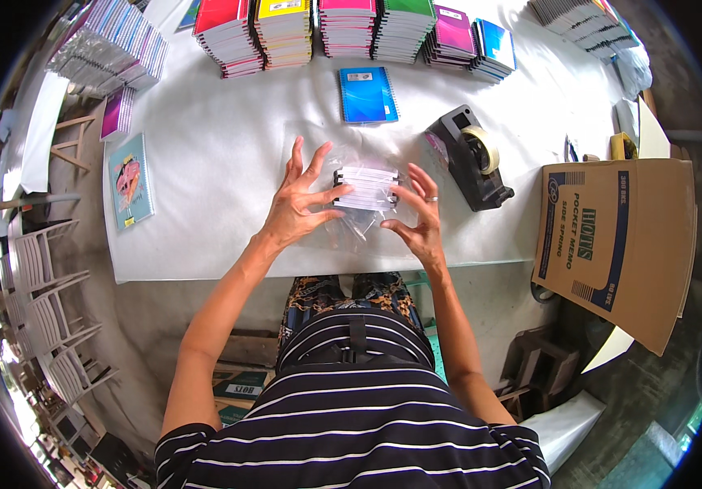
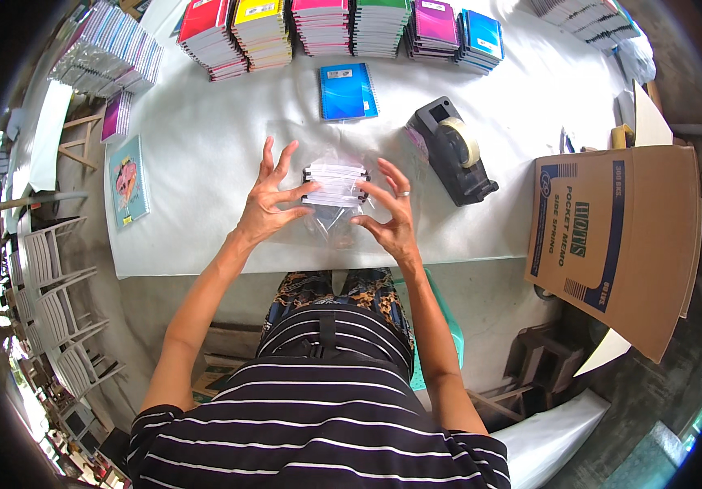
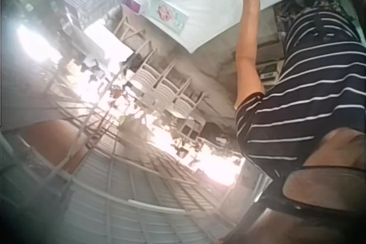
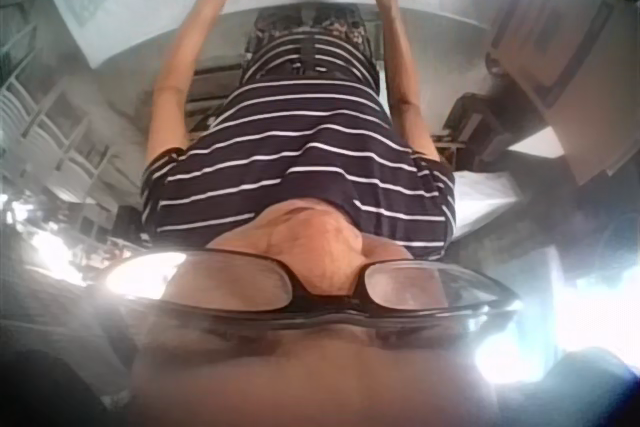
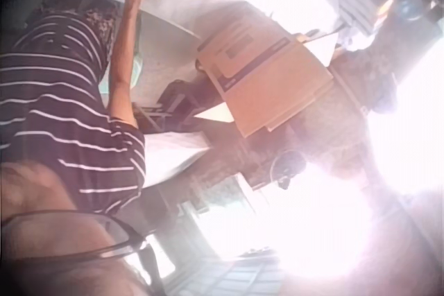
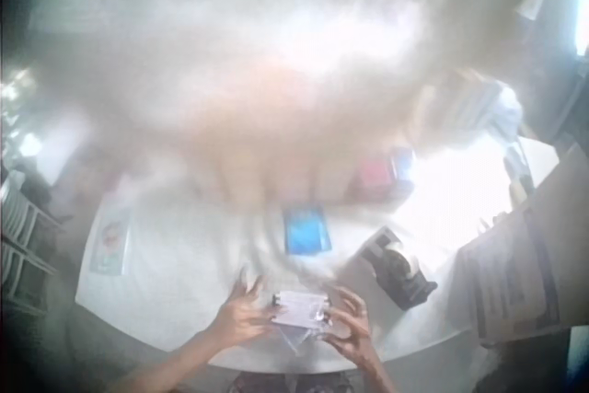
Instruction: The person stacks small spiral notebooks, places a bundle of them into a clear plastic bag, and then seals the bag with tape using a dispenser.
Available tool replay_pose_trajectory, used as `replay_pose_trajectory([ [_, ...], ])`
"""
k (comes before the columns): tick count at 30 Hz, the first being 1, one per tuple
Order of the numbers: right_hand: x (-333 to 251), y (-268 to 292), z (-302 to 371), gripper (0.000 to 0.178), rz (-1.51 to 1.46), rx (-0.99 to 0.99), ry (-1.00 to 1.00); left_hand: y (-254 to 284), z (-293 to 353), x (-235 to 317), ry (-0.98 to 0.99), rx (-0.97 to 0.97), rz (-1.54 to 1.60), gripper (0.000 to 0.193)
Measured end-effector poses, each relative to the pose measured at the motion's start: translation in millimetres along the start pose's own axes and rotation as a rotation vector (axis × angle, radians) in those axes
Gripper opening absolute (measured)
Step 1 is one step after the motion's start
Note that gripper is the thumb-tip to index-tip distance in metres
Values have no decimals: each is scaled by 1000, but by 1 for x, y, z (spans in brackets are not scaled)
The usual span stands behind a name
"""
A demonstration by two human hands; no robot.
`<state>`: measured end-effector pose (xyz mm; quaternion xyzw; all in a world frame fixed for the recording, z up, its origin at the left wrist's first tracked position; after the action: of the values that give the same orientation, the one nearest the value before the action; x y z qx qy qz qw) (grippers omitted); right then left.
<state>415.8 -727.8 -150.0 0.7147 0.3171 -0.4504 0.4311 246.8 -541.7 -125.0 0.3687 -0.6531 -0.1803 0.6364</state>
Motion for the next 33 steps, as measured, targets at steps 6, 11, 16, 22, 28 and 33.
replay_pose_trajectory([
  [6, -2, -3, 1, 66, 109, 0, -4, -2, -1, -6, -33, 66, 183, 59],
  [11, -4, 4, -2, 59, 80, 26, 22, -3, -5, -12, -86, 53, 158, 60],
  [16, -6, -7, -2, 51, 87, 34, 14, 4, -15, -5, -66, -79, -41, 51],
  [22, -23, -18, -18, 36, 100, 93, 3, 13, -18, 5, -64, -67, -179, 37],
  [28, -36, -7, -28, 24, 92, 68, -92, 26, -34, 12, -102, -147, -183, 26],
  [33, -43, 4, -40, 18, 345, -4, -84, 31, -50, 5, -93, -240, -69, 23],
])
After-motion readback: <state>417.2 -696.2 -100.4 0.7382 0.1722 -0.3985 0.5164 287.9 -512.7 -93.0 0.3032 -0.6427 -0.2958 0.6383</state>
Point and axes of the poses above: each hand's wrist, its own z-axis away from the middle knuckle, its own y-axis out of the back of the hand, x = y × z, the point moved 1 cm from there along -z, towards the middle knuckle, and after that the axes turned 12 degrees about -x, right-handed, at the moved point
